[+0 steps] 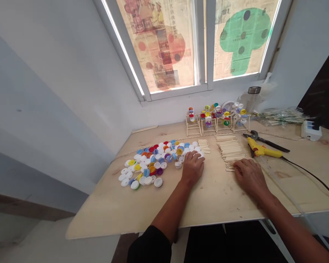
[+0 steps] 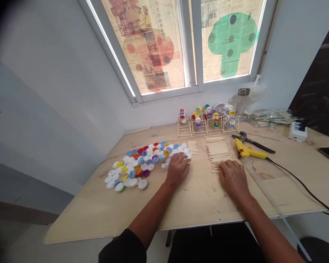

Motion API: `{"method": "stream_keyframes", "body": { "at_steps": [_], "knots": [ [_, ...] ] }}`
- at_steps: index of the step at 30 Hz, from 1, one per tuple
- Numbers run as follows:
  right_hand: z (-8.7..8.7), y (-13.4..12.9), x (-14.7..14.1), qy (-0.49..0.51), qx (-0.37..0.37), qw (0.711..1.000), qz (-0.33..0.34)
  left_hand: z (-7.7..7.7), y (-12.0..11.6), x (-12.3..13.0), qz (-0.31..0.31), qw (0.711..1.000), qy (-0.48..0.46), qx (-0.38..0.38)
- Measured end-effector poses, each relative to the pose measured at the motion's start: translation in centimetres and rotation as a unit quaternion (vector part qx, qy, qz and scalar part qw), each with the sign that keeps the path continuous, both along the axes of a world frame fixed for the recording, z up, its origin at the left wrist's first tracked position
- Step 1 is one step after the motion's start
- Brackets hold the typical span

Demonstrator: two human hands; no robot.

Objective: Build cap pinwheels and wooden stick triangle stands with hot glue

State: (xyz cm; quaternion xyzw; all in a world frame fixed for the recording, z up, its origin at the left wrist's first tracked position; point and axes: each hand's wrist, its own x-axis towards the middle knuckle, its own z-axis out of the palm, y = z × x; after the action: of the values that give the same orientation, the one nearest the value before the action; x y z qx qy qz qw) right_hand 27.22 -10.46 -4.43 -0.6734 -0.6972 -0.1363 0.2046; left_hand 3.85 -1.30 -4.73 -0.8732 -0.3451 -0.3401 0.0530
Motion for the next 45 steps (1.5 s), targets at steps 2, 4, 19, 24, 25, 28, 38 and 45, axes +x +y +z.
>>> {"method": "stream_keyframes", "body": {
  "at_steps": [2,4,19,24,25,28,38,45],
  "knots": [
    [0.4,0.1,0.2,0.0,-0.015,1.0,0.012,0.3,-0.5,0.3,-0.006,1.0,-0.024,-0.003],
    [0.7,0.4,0.3,0.0,-0.031,0.999,0.03,0.6,-0.9,0.8,-0.015,0.999,-0.035,-0.013],
    [1.1,2.2,-0.9,-0.04,-0.08,0.988,0.125,1.2,-1.2,3.3,-0.068,0.992,-0.008,-0.102],
    [1.3,3.3,-1.8,-0.069,-0.079,0.984,0.144,0.9,-1.1,3.4,-0.077,0.991,-0.02,-0.111],
    [1.4,3.4,-2.0,-0.073,-0.078,0.983,0.147,1.0,-1.0,3.3,-0.076,0.99,-0.023,-0.114],
    [1.5,3.8,-2.5,-0.078,-0.077,0.981,0.159,1.5,-0.8,3.3,-0.071,0.989,-0.029,-0.13],
    [1.9,5.1,-3.7,-0.027,-0.05,0.989,0.136,1.7,-0.2,3.5,-0.052,0.98,-0.108,-0.158],
    [3.1,6.1,-3.9,0.013,-0.073,0.991,0.115,1.4,0.0,2.6,-0.012,0.975,-0.166,-0.148]
  ]
}}
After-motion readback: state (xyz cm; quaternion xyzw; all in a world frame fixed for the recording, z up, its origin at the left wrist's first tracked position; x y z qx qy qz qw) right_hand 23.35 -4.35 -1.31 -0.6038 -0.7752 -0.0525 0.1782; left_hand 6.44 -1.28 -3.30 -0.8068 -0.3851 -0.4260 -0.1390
